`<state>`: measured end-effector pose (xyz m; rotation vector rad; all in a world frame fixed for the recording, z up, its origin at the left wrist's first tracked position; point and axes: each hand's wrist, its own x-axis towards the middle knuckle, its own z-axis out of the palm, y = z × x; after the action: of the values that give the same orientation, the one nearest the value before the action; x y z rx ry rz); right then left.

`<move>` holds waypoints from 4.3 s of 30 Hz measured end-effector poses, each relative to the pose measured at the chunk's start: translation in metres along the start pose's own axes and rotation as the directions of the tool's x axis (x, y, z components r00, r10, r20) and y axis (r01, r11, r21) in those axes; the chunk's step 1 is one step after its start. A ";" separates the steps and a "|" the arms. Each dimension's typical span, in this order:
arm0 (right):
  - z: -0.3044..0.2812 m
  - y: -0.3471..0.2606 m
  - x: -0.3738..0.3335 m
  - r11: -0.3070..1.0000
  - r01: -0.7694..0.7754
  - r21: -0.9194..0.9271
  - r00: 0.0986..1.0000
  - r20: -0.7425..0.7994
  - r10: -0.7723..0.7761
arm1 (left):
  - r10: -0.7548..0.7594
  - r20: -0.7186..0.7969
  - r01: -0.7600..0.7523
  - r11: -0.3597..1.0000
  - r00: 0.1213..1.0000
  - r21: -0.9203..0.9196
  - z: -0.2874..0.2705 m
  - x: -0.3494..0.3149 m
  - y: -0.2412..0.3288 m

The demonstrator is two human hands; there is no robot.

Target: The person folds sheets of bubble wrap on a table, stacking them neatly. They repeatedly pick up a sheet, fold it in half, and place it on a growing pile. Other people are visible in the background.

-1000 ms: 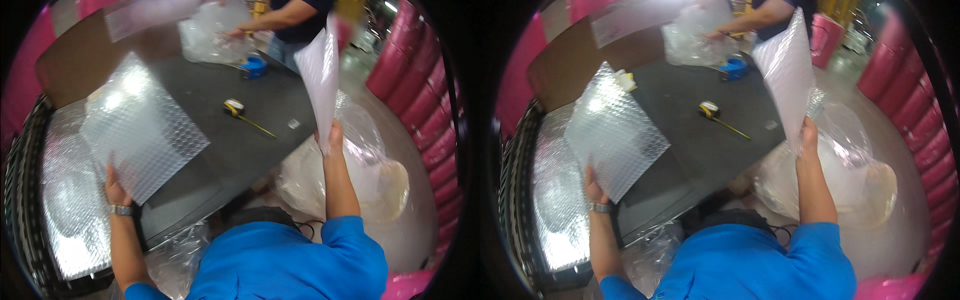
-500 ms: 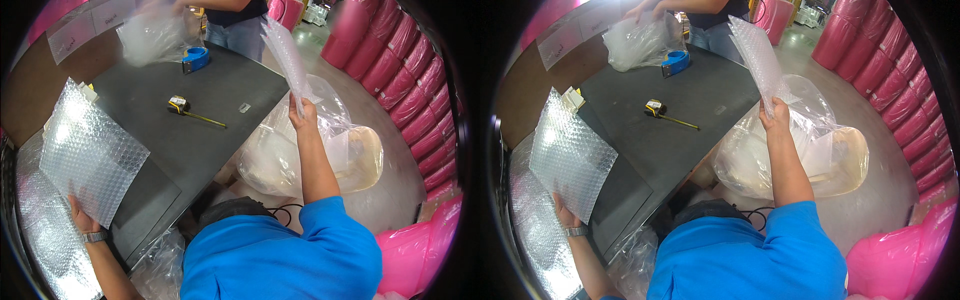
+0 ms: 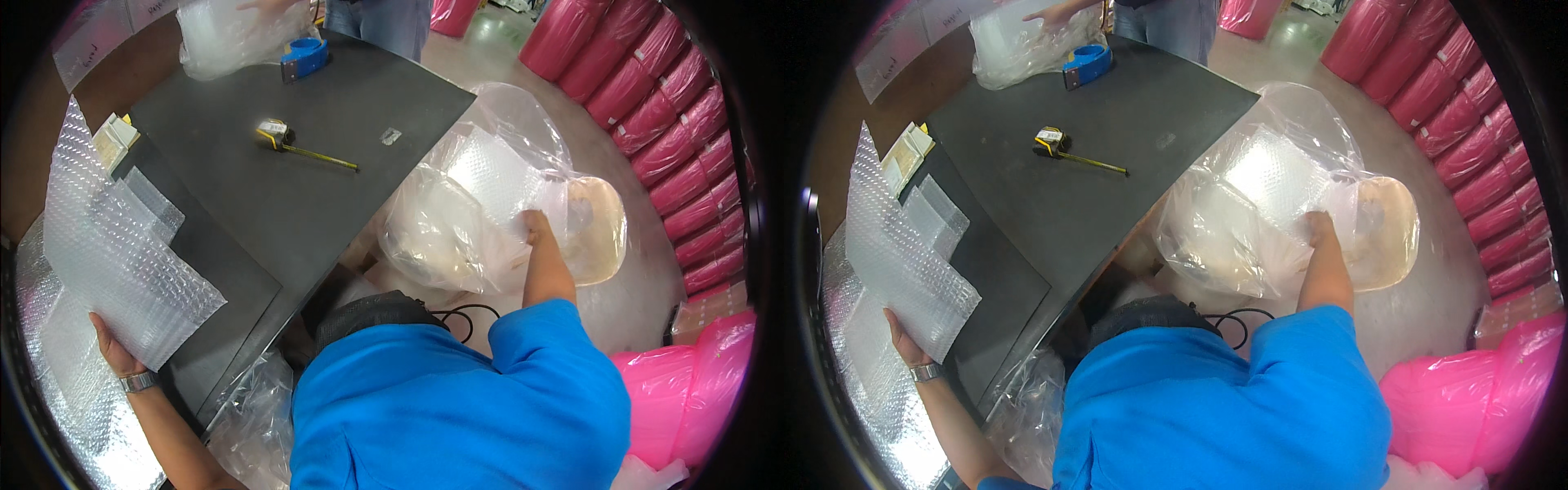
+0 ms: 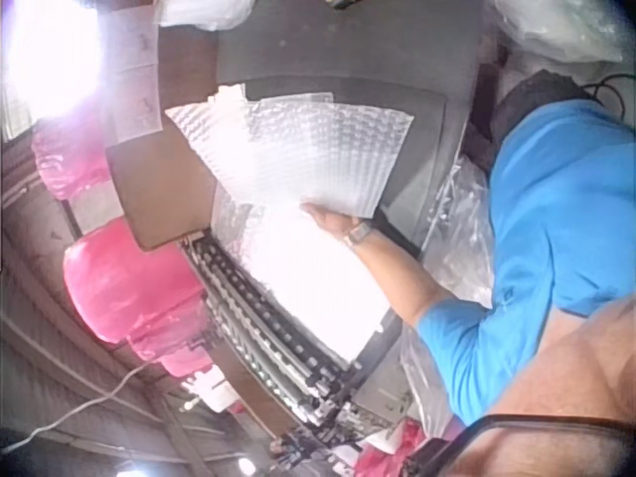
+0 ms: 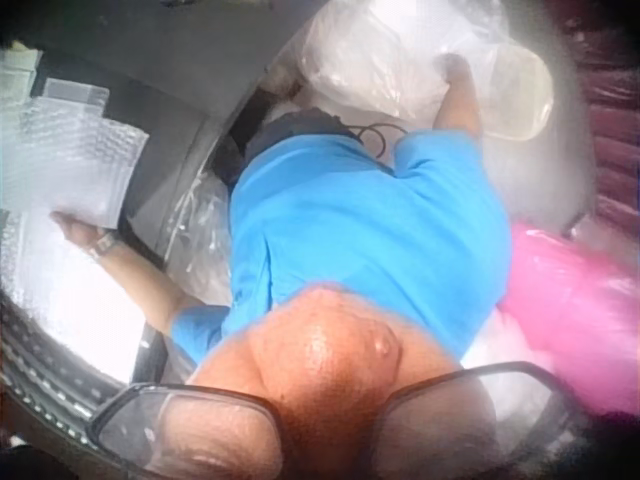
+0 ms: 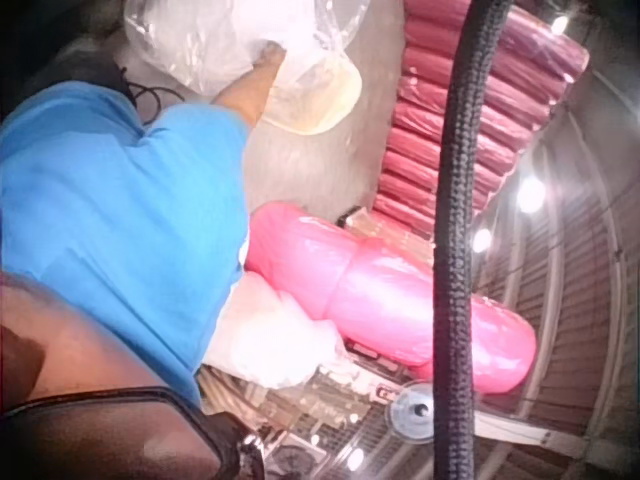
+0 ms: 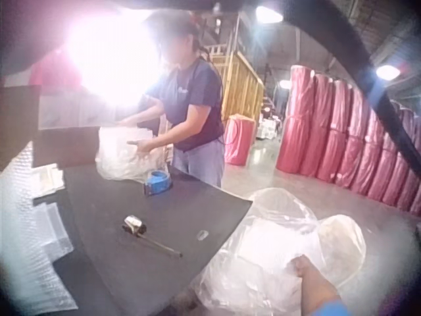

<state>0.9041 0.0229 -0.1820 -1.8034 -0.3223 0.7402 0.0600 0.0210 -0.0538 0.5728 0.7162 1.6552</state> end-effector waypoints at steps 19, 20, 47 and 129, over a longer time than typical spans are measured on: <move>-0.077 -0.041 0.039 -0.080 -0.163 -0.983 0.973 -0.147 -0.177 | 0.054 -0.193 -0.048 0.998 0.980 0.038 0.004 -0.012 0.024; -0.071 -0.057 0.041 -0.033 -0.181 -0.983 0.949 -0.165 -0.270 | 0.061 -0.206 -0.056 0.998 0.977 0.031 0.002 -0.018 0.030; 0.464 -0.120 -0.444 0.401 0.680 0.615 -0.608 0.777 -0.161 | -0.597 -0.663 -0.869 0.123 -0.451 0.480 -0.137 -0.583 -0.276; 0.548 -0.090 -0.433 0.992 -0.104 0.066 -0.088 0.993 -0.075 | 0.833 -0.134 -0.170 0.263 0.538 0.950 -0.018 -0.008 0.053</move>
<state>0.2411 0.2290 -0.0661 -0.6595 -1.2411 2.0740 0.0126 0.0040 -0.0275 1.0998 2.2180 2.0887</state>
